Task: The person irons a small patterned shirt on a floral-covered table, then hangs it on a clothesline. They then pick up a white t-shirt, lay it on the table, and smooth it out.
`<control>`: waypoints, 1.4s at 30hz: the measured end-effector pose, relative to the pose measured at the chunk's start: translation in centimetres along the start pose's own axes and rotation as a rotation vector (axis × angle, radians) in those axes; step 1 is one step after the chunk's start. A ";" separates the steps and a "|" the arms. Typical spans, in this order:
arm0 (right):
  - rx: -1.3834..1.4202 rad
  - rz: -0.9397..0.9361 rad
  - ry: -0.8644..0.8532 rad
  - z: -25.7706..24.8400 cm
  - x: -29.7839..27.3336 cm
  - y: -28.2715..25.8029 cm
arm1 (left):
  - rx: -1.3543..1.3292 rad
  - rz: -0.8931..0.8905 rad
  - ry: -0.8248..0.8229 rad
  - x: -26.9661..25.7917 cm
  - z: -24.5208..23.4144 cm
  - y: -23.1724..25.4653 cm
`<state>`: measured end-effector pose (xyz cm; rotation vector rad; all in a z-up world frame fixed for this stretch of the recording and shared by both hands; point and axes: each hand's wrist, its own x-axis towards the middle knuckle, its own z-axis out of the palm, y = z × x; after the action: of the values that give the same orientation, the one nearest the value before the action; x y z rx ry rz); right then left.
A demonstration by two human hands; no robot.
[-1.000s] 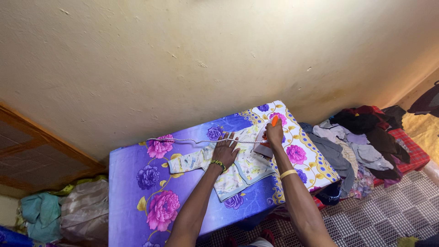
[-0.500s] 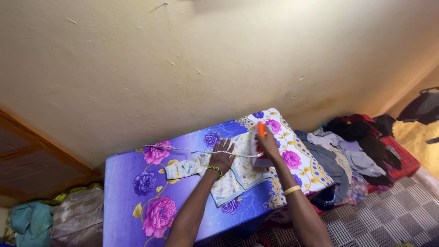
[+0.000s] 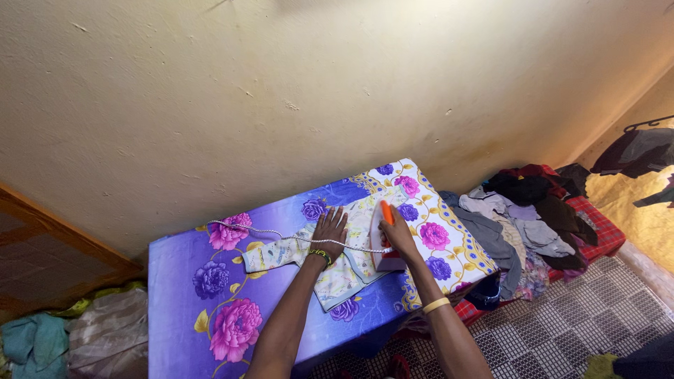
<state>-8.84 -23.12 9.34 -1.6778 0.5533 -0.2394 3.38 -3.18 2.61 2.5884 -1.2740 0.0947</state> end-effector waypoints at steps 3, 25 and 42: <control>-0.110 -0.054 0.104 -0.2 -0.2 0.2 | -0.002 -0.017 -0.029 -0.2 -0.2 0.1; -0.255 -0.016 0.251 -0.3 8.1 -0.9 | -0.098 -0.021 0.028 -2.5 -2.5 0.9; -0.086 -0.050 -0.418 3.1 3.7 -3.0 | -0.034 -0.154 0.293 -2.9 -0.9 0.0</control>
<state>-3.55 -21.96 11.14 -1.7626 0.2103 0.1016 1.66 -0.76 3.02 2.5172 -0.9617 0.4029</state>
